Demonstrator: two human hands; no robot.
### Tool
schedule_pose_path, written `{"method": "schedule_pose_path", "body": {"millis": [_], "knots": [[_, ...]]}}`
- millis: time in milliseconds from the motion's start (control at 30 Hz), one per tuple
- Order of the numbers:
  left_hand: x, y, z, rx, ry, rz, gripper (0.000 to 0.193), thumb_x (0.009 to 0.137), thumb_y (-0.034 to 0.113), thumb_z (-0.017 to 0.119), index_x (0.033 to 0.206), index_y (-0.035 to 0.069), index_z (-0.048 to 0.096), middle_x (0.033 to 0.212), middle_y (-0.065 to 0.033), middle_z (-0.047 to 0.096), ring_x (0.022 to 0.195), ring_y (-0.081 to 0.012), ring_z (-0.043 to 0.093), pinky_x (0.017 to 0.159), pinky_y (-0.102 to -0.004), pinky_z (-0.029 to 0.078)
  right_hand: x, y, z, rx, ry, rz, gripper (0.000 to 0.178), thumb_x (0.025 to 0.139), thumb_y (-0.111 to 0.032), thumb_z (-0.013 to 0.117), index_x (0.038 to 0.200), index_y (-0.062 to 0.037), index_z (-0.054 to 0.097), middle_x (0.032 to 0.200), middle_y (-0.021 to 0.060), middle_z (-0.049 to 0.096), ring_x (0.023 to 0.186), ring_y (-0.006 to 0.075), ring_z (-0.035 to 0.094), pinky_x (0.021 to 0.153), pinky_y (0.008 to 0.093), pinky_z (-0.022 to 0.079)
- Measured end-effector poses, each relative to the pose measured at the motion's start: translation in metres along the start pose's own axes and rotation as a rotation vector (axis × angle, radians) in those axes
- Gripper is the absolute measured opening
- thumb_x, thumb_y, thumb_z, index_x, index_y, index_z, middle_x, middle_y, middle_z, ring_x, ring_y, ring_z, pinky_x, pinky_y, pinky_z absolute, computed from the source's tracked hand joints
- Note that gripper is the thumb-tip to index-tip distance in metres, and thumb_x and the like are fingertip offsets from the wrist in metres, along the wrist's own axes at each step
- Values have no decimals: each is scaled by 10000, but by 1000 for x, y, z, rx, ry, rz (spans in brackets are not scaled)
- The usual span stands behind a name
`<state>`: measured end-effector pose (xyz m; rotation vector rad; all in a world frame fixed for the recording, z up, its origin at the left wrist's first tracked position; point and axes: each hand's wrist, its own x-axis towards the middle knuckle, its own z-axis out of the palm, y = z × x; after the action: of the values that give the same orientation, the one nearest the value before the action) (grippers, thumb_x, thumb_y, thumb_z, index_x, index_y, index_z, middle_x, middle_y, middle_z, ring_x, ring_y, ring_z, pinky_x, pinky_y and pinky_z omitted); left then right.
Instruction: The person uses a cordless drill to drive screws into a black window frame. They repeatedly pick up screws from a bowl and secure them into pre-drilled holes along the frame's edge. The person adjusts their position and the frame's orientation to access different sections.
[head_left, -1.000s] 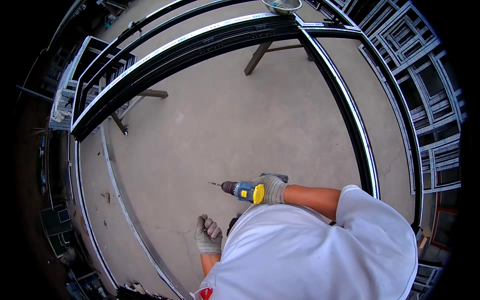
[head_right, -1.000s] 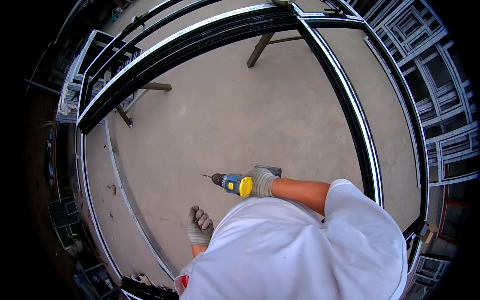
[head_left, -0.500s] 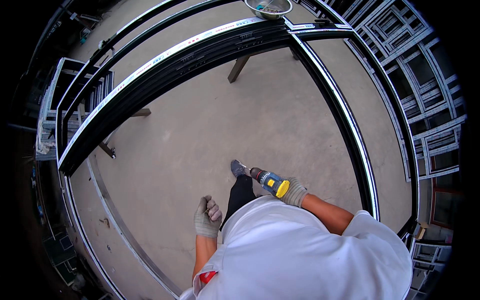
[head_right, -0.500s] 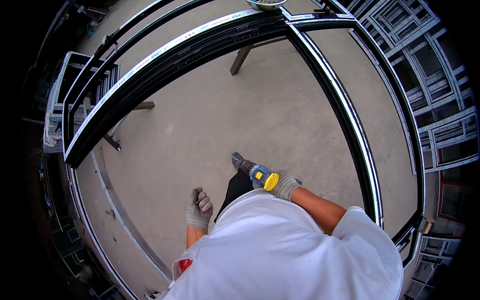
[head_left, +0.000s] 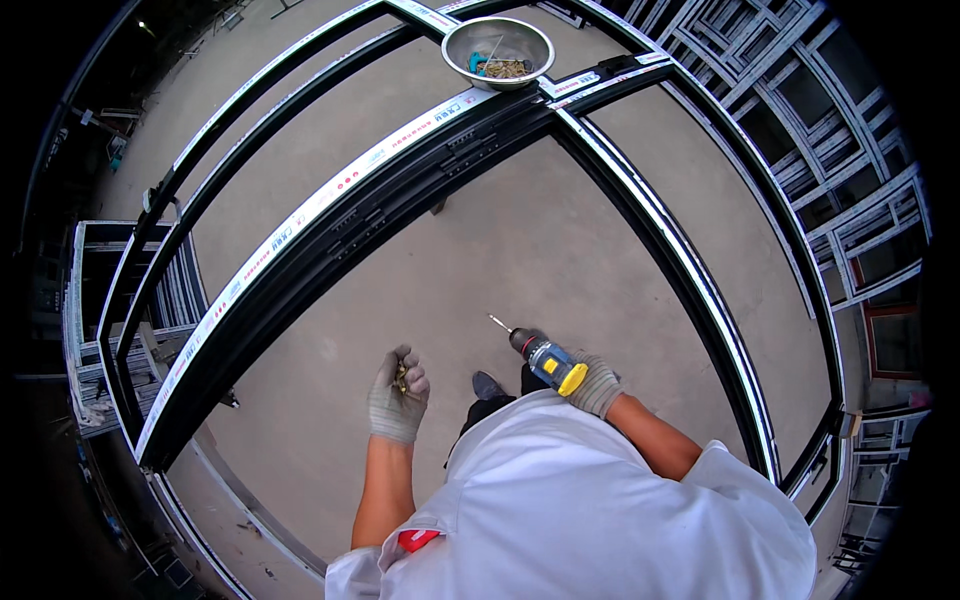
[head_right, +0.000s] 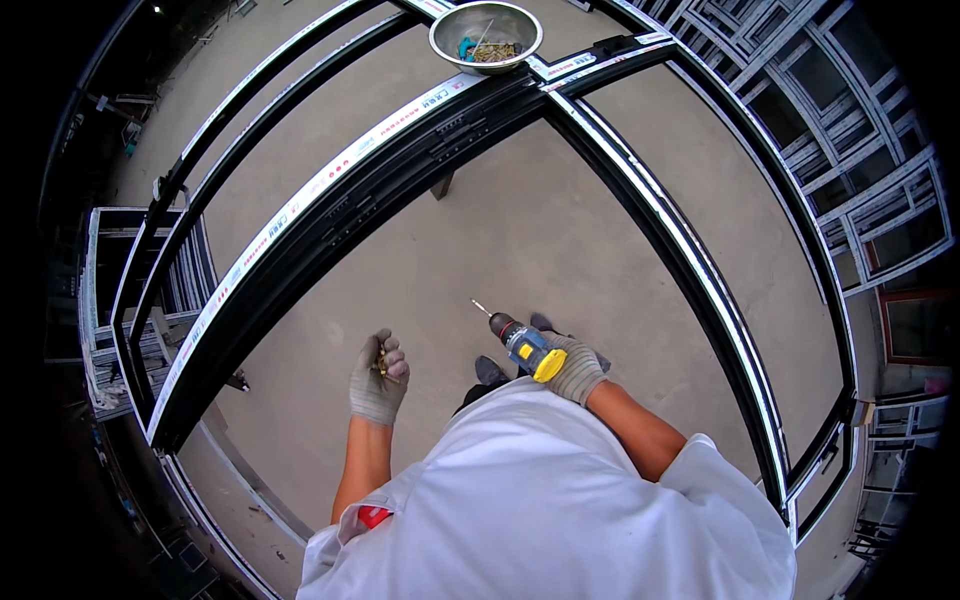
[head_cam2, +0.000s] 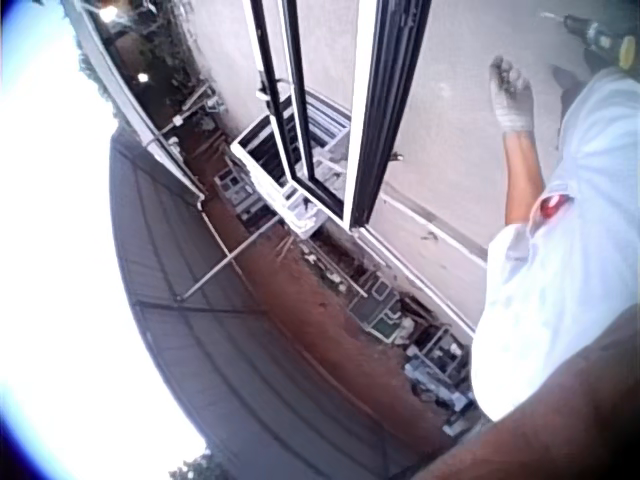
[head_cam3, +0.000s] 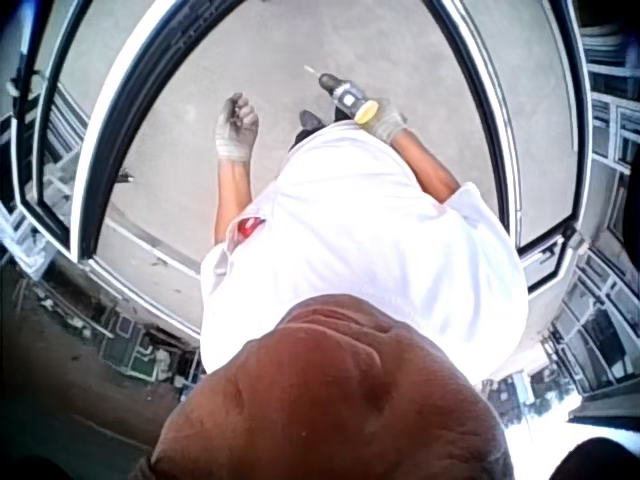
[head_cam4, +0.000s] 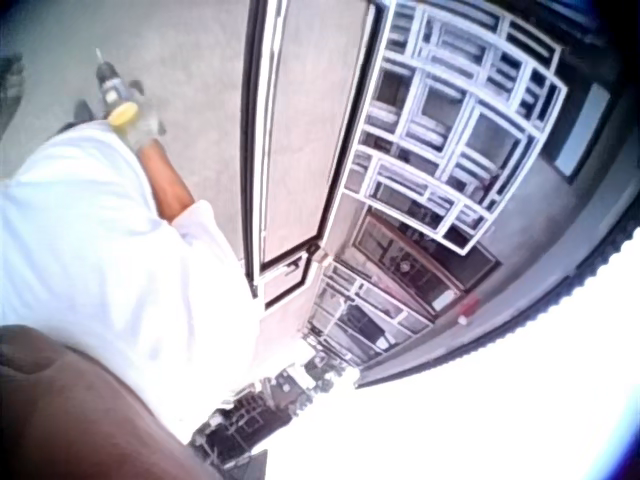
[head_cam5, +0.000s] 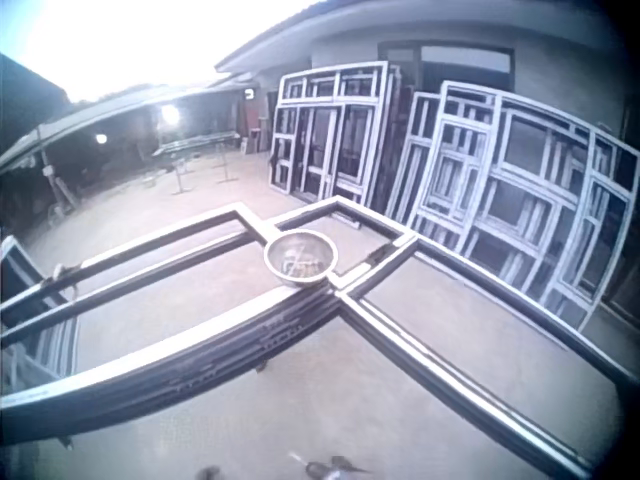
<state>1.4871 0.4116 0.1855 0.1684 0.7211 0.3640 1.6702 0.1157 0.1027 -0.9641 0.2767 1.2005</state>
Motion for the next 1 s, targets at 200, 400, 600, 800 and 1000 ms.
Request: {"method": "schedule_pose_path", "body": {"millis": [200,400,600,800,1000], "knots": [[78,11,112,-21,-90,43,351,1025,303,480,1169,0,583,996,-122,621,834,-205,611,654,-285,548,39,-77,25,224,86,149,197,1018,-175,458,1151,-74,564,1100,70,630,1013,185,620,967,313,493],[144,16,213,-44,-239,80,407,1023,309,478,1204,-46,560,1063,-160,631,974,-261,654,807,-347,613,135,-177,29,405,13,251,205,1002,-160,486,1171,-68,557,1117,76,617,1027,175,608,978,311,486],[201,14,290,-78,-293,51,463,1020,314,471,1279,-67,509,1175,-207,621,1061,-304,644,888,-406,585,188,-223,-16,-500,-90,-65,311,967,-94,497,1275,-55,518,1181,97,611,1085,201,607,1000,350,478],[265,30,338,-35,-351,-16,406,1019,224,450,1282,-80,503,1141,-225,618,1032,-307,648,892,-416,585,203,-273,-6,-1074,20,-146,330,939,-63,527,1269,-58,526,1149,86,633,1048,191,624,951,318,490],[313,46,373,81,-353,-75,377,991,121,454,1302,-92,461,1126,-219,612,980,-281,660,840,-387,609,211,-285,14,-1415,112,-110,372,918,-153,606,1270,-58,530,1109,87,654,1024,203,633,939,309,482]]}}
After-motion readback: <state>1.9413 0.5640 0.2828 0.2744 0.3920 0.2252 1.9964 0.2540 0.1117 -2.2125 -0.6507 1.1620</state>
